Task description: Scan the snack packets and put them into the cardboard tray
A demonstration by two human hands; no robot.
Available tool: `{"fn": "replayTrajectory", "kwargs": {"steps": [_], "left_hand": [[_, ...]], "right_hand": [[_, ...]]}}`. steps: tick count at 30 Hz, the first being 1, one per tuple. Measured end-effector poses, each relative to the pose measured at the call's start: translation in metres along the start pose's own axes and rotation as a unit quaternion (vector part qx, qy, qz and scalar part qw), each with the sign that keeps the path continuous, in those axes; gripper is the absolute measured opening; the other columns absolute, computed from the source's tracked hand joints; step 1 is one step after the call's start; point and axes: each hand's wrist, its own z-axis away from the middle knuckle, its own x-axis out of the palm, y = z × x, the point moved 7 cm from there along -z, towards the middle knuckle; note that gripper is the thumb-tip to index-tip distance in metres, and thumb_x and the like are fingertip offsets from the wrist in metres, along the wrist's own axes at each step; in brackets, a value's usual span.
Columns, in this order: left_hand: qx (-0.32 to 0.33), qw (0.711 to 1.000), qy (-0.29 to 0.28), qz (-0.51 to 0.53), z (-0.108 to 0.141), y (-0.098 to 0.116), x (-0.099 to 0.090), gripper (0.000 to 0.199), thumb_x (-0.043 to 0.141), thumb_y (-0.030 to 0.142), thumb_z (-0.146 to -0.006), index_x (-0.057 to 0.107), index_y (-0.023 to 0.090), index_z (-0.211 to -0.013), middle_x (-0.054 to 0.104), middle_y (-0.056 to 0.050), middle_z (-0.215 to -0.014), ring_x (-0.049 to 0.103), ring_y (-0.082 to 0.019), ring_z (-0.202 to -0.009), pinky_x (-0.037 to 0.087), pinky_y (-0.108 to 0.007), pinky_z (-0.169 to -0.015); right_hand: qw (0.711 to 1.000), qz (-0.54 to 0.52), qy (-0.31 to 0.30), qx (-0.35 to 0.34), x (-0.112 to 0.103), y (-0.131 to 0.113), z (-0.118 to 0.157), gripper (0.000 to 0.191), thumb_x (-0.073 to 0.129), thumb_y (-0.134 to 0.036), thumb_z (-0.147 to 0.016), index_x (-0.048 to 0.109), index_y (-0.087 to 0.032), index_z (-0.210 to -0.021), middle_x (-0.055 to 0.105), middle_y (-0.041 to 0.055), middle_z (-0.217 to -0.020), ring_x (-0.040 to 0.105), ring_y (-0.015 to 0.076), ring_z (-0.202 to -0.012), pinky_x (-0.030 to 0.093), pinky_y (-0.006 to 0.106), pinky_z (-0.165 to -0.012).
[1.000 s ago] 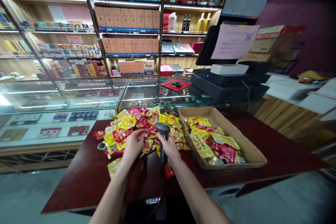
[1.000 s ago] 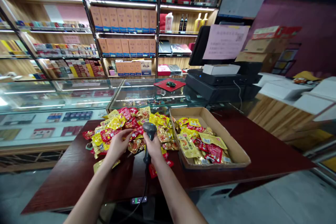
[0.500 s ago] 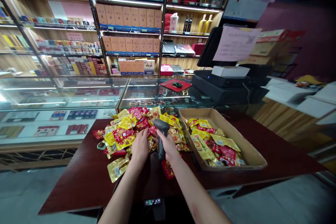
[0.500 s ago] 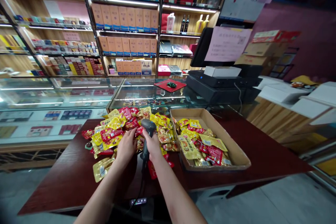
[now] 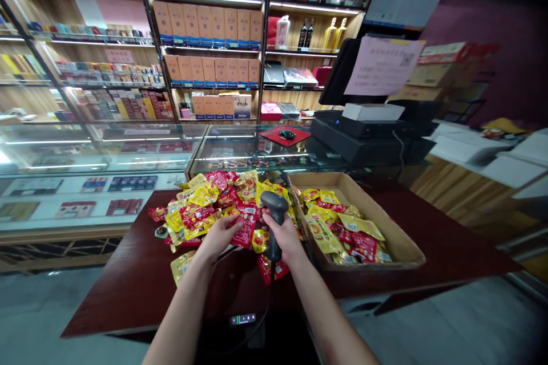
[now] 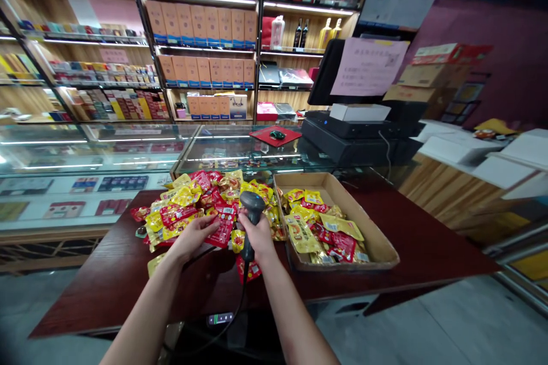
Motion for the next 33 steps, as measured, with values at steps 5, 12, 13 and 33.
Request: {"fn": "replayTrajectory", "kwargs": {"steps": [5, 12, 13, 33], "left_hand": [[0.006, 0.997, -0.070, 0.007, 0.008, -0.003, 0.013, 0.048, 0.075, 0.049, -0.066, 0.072, 0.013, -0.097, 0.073, -0.007, -0.092, 0.067, -0.019, -0.079, 0.052, -0.028, -0.074], [0.039, 0.986, -0.123, -0.106, 0.003, 0.013, 0.013, 0.050, 0.073, 0.044, -0.069, 0.071, 0.018, -0.111, 0.073, -0.003, -0.088, 0.065, -0.018, -0.076, 0.051, -0.026, -0.071], [0.043, 0.984, -0.134, -0.113, 0.002, 0.018, 0.013, 0.049, 0.074, 0.043, -0.067, 0.072, 0.018, -0.110, 0.073, -0.003, -0.086, 0.065, -0.019, -0.076, 0.051, -0.026, -0.070], [-0.023, 0.949, 0.012, 0.315, -0.034, -0.002, 0.013, 0.034, 0.084, 0.022, -0.060, 0.063, 0.015, -0.086, 0.069, -0.004, -0.077, 0.066, -0.013, -0.063, 0.057, -0.026, -0.061]], "right_hand": [[1.000, 0.021, 0.015, 0.010, -0.014, 0.005, 0.003, 0.044, 0.081, -0.040, -0.055, 0.061, -0.018, -0.088, 0.070, 0.0031, -0.082, 0.066, 0.0200, -0.069, 0.050, 0.030, -0.058], [0.995, 0.085, 0.021, -0.041, -0.022, -0.008, -0.004, 0.036, 0.079, -0.039, -0.058, 0.063, -0.017, -0.083, 0.068, 0.0007, -0.078, 0.064, 0.0186, -0.077, 0.048, 0.032, -0.079], [0.995, 0.094, 0.016, -0.039, -0.022, -0.008, -0.005, 0.036, 0.078, -0.039, -0.059, 0.064, -0.017, -0.083, 0.068, 0.0008, -0.078, 0.064, 0.0183, -0.076, 0.047, 0.032, -0.079], [0.998, 0.064, 0.007, 0.021, 0.002, 0.017, 0.004, 0.033, 0.073, -0.036, -0.062, 0.055, -0.018, -0.082, 0.057, -0.0040, -0.061, 0.056, 0.0126, -0.052, 0.043, 0.023, -0.047]]}}
